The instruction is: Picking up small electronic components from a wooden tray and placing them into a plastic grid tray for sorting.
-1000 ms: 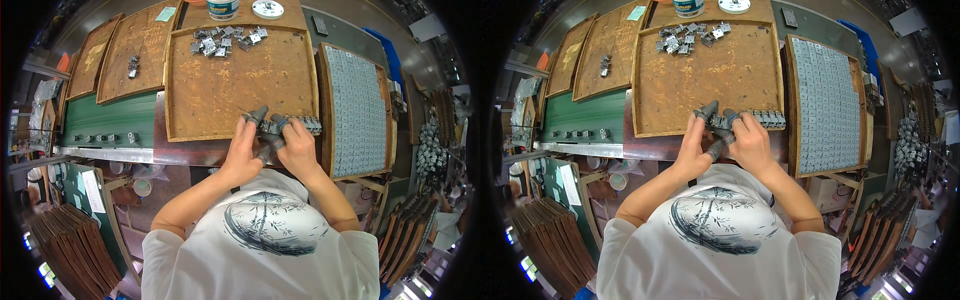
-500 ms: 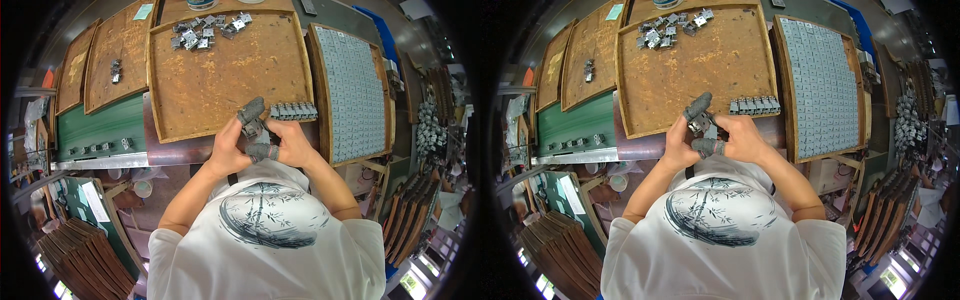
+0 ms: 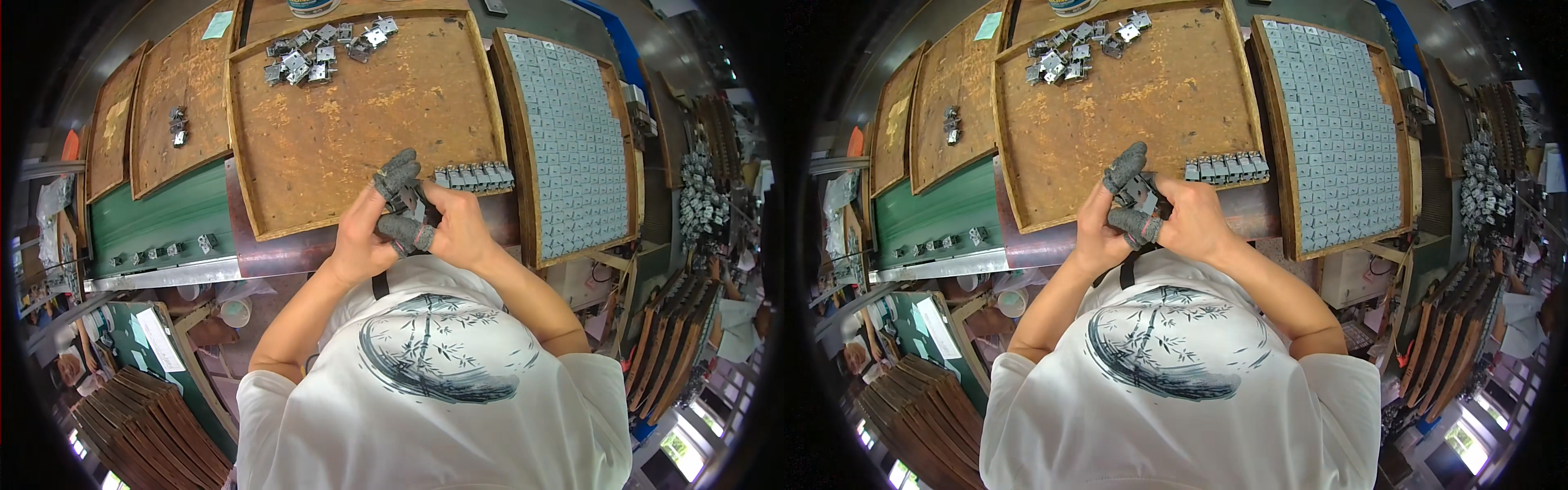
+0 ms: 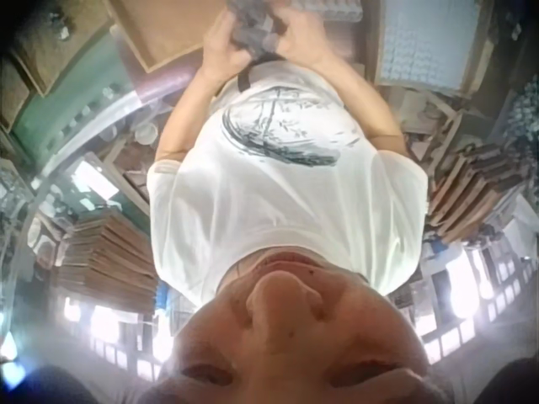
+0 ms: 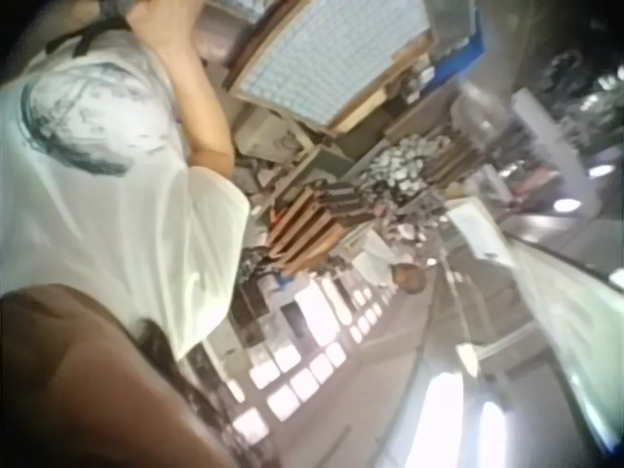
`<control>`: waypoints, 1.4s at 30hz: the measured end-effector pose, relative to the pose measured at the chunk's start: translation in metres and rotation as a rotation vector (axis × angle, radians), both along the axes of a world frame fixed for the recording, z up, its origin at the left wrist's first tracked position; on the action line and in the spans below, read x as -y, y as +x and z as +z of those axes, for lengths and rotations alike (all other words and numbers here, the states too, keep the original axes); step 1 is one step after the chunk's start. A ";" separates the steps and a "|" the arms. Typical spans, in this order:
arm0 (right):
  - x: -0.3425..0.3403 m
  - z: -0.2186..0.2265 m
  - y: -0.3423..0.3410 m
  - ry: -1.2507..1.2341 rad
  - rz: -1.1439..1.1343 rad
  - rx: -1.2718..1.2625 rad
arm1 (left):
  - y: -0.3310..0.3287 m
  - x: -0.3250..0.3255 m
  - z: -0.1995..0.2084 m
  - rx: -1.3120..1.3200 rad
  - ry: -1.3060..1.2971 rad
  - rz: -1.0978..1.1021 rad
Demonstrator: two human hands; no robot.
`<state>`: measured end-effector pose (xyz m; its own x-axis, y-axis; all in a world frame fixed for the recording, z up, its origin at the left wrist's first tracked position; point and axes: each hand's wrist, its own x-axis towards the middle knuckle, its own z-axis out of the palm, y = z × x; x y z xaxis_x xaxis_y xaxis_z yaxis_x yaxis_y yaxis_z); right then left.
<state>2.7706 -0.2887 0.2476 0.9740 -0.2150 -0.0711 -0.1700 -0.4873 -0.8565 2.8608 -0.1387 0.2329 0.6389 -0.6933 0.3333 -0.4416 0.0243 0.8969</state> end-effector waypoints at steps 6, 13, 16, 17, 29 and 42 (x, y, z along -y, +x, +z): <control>0.005 0.003 0.003 0.096 0.104 -0.058 | 0.007 -0.010 -0.006 0.248 0.025 -0.023; 0.002 0.004 -0.005 0.252 0.040 -0.033 | 0.006 -0.003 0.011 0.138 0.038 -0.009; -0.004 0.000 -0.002 0.275 -0.011 0.017 | 0.007 -0.003 0.017 0.218 0.068 0.000; -0.005 -0.001 0.000 0.274 -0.012 0.018 | 0.009 -0.004 0.017 0.228 0.096 -0.010; 0.128 -0.048 0.010 -0.223 -0.462 -0.027 | 0.091 -0.102 -0.045 0.172 0.574 0.599; 0.132 -0.079 0.058 0.377 -0.632 -0.055 | 0.133 -0.108 -0.100 -0.188 0.402 0.824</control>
